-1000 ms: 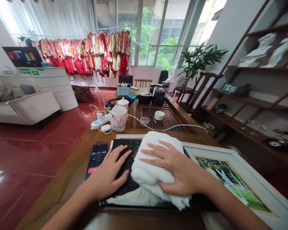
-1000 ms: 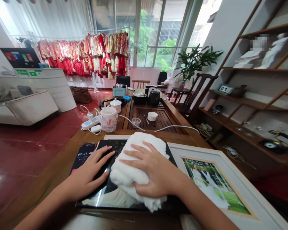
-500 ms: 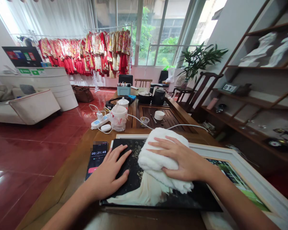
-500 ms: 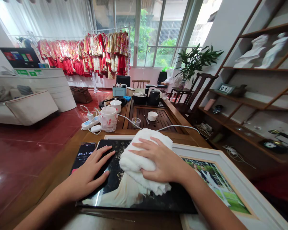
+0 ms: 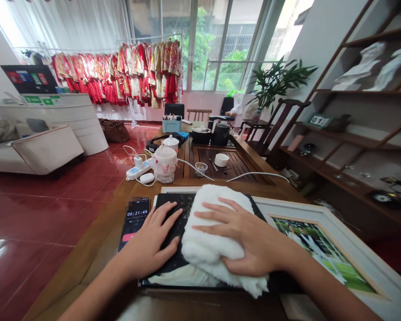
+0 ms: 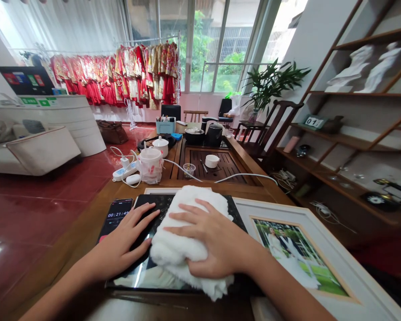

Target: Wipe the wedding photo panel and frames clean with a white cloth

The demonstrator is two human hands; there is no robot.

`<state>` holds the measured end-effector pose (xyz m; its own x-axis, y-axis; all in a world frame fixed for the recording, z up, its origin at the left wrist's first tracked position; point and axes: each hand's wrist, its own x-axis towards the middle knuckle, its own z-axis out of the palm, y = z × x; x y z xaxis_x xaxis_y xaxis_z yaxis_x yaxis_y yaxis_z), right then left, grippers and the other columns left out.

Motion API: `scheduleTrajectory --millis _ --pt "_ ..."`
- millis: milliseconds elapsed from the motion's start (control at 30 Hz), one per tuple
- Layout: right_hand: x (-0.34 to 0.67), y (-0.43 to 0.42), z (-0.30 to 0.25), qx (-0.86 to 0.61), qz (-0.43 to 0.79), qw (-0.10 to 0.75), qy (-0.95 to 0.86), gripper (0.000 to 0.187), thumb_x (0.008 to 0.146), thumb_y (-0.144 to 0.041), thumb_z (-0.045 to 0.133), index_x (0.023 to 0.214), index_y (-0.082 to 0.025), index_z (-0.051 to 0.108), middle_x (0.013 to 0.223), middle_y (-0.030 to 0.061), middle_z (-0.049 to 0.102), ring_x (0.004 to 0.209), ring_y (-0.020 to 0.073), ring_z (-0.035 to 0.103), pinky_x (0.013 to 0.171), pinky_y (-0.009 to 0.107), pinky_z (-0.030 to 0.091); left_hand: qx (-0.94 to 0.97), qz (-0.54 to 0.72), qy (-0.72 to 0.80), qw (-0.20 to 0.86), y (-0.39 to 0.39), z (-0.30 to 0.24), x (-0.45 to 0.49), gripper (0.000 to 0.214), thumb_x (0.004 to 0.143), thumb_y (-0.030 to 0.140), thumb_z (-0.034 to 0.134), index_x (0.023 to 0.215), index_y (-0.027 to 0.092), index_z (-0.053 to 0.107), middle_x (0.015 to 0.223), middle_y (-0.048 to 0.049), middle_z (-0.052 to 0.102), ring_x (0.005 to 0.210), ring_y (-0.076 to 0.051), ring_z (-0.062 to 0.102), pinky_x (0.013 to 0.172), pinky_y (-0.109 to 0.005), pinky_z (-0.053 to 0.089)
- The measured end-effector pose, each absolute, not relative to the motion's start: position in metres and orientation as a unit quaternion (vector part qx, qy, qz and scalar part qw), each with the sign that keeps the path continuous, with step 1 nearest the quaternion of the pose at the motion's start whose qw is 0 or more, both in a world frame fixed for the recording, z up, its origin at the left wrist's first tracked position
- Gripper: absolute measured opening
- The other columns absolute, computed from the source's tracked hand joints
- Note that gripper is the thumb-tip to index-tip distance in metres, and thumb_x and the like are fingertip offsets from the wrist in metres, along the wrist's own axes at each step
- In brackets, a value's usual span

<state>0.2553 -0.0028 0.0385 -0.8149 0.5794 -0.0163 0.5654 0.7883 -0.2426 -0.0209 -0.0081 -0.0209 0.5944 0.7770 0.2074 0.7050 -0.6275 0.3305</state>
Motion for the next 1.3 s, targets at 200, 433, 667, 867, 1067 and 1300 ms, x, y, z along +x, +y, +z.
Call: scheduleTrajectory --millis 200,433,667,867,1067,1300 --pt "0.271 0.009 0.032 -0.352 0.073 0.049 -0.932 0.075 0.073 -0.029 0.059 0.144 -0.036 0.04 0.153 0.0004 0.038 0.142 0.0309 0.029 0.113 0.06 0.012 0.886 0.177 0.417 0.103 -0.011 -0.022 -0.022 0.056 0.096 0.029 0.047 0.149 0.025 0.032 0.157 -0.0075 0.028 0.144 -0.029 0.026 0.117 -0.053 0.025" --pt "0.249 -0.008 0.04 -0.295 0.111 0.043 -0.948 0.08 0.066 -0.029 0.063 0.143 -0.037 0.042 0.152 0.0016 0.039 0.139 0.0317 0.035 0.114 0.059 0.009 0.885 0.177 0.417 0.109 -0.008 -0.019 -0.019 0.055 0.095 0.03 0.048 0.149 0.025 0.033 0.156 -0.0091 0.029 0.144 -0.03 0.026 0.117 -0.054 0.025" --pt "0.25 -0.006 0.04 -0.296 0.118 0.036 -0.947 0.079 0.067 -0.029 0.063 0.143 -0.037 0.042 0.153 0.0007 0.037 0.14 0.0306 0.033 0.115 0.059 0.01 0.884 0.178 0.418 0.11 -0.009 -0.018 -0.021 0.055 0.096 0.029 0.047 0.149 0.026 0.033 0.157 -0.0075 0.029 0.144 -0.029 0.027 0.117 -0.053 0.026" --pt "0.273 0.012 0.032 -0.361 0.061 0.062 -0.928 0.073 0.073 -0.028 0.061 0.144 -0.033 0.042 0.151 0.0033 0.041 0.14 0.0313 0.032 0.113 0.06 0.016 0.885 0.172 0.419 0.108 -0.012 -0.02 -0.022 0.056 0.096 0.028 0.047 0.149 0.025 0.031 0.157 -0.0081 0.028 0.144 -0.028 0.025 0.117 -0.053 0.026" --pt "0.268 0.005 0.034 -0.348 0.068 0.06 -0.933 0.074 0.072 -0.029 0.062 0.143 -0.035 0.043 0.152 0.0033 0.04 0.139 0.0337 0.033 0.113 0.062 0.014 0.884 0.185 0.415 0.107 -0.011 -0.021 -0.02 0.056 0.095 0.029 0.048 0.148 0.025 0.033 0.156 -0.0082 0.03 0.144 -0.029 0.027 0.116 -0.053 0.027" --pt "0.242 -0.015 0.044 -0.276 0.146 0.028 -0.95 0.082 0.062 -0.028 0.066 0.141 -0.037 0.044 0.153 0.0013 0.038 0.14 0.033 0.033 0.115 0.06 0.005 0.883 0.183 0.416 0.115 -0.007 -0.019 -0.018 0.056 0.095 0.028 0.048 0.149 0.025 0.033 0.157 -0.0091 0.028 0.144 -0.03 0.026 0.117 -0.054 0.025"
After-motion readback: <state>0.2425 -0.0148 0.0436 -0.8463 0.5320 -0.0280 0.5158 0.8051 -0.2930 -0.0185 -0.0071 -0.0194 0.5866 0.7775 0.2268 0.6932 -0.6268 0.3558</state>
